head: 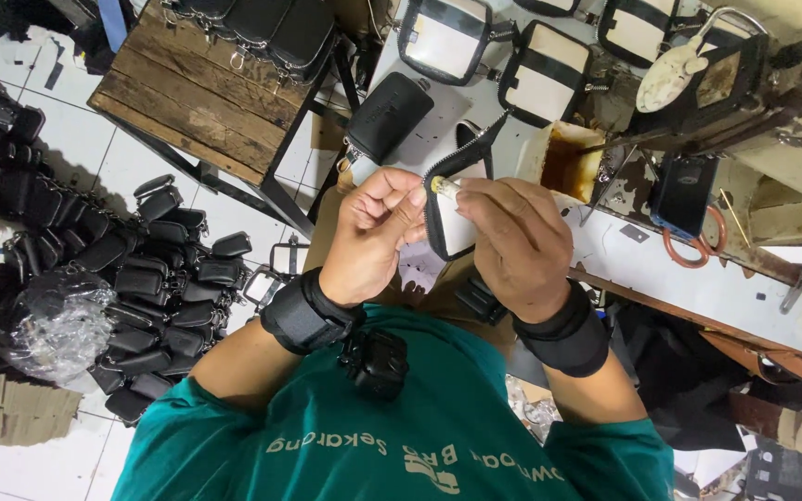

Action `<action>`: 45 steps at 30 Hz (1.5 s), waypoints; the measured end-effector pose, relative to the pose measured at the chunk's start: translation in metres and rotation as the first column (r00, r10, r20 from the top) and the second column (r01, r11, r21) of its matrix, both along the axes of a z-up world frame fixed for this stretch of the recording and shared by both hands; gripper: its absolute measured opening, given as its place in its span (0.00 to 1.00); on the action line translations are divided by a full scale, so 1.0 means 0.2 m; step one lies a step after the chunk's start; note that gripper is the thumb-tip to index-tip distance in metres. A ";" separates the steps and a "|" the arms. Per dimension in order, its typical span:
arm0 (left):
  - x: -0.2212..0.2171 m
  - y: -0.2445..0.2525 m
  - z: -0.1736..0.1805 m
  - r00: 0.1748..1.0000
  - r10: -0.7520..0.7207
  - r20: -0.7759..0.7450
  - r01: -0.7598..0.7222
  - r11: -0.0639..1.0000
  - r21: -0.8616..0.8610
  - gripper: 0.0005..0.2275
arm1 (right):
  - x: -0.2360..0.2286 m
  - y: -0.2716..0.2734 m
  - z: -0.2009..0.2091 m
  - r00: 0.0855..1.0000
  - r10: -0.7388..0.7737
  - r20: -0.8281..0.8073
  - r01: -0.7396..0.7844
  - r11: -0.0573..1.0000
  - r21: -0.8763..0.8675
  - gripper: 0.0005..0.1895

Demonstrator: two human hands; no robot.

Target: Apply glue to the edges of small leather pouches using a manual applicator stick

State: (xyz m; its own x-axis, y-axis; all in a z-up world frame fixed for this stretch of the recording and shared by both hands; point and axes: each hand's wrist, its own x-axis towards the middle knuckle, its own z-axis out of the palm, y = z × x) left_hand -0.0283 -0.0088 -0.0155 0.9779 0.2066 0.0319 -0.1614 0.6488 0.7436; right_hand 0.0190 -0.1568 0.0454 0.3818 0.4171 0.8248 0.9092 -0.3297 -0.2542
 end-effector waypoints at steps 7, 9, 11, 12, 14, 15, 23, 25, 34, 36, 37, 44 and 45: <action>0.01 0.02 -0.01 0.998 -0.044 -0.053 0.041 0.998 -0.053 0.02 | -0.01 -0.02 -0.02 0.999 0.003 -0.042 -0.003 1.000 -0.011 0.06; 0.01 0.01 0.00 0.997 -0.044 -0.071 0.038 0.996 -0.081 0.02 | -0.01 -0.02 -0.01 0.998 -0.040 -0.055 0.040 0.999 0.006 0.08; 0.00 0.02 0.08 0.996 -0.038 -0.081 0.030 0.995 -0.098 0.02 | 0.03 -0.05 -0.01 0.998 -0.051 -0.038 0.052 0.999 0.018 0.07; -0.01 0.02 0.11 0.995 -0.030 -0.092 0.019 0.993 -0.115 0.02 | 0.06 -0.06 -0.01 0.998 -0.058 -0.021 0.059 0.998 0.029 0.07; -0.01 0.03 0.08 0.996 -0.043 -0.080 0.034 0.992 -0.120 0.02 | 0.05 -0.08 -0.04 0.994 -0.102 -0.037 0.103 0.994 0.023 0.06; 0.00 0.04 0.06 0.996 -0.056 -0.069 0.047 0.991 -0.125 0.03 | 0.05 -0.09 -0.05 0.988 -0.145 -0.054 0.146 0.989 0.016 0.08; 0.00 0.03 0.04 0.995 -0.090 -0.049 0.082 0.986 -0.144 0.02 | -0.01 -0.06 0.02 0.982 -0.110 -0.153 0.128 0.986 0.108 0.06; 0.00 0.03 0.03 0.995 -0.092 -0.045 0.086 0.987 -0.135 0.02 | -0.02 -0.03 0.01 0.982 -0.105 -0.156 0.124 0.986 0.113 0.05; 0.00 0.05 -0.01 0.996 -0.084 -0.024 0.082 0.993 -0.085 0.03 | -0.03 -0.02 -0.04 0.986 -0.104 -0.131 0.120 0.985 0.124 0.05; 0.00 0.07 -0.03 0.994 -0.106 -0.018 0.103 0.985 -0.136 0.03 | -0.03 -0.07 -0.01 0.970 -0.177 -0.167 0.198 0.973 0.121 0.05; 0.01 0.08 -0.04 0.995 -0.101 -0.012 0.099 0.986 -0.134 0.03 | -0.05 -0.10 -0.01 0.972 -0.172 -0.161 0.193 0.973 0.123 0.05; 0.05 0.11 -0.06 0.996 -0.094 0.004 0.092 0.970 -0.225 0.03 | -0.22 -0.17 -0.12 0.817 0.163 -0.553 0.061 0.930 0.364 0.05; 0.06 0.11 -0.05 0.995 -0.097 0.004 0.095 0.969 -0.229 0.03 | -0.22 -0.18 -0.14 0.793 0.200 -0.575 0.037 0.927 0.374 0.04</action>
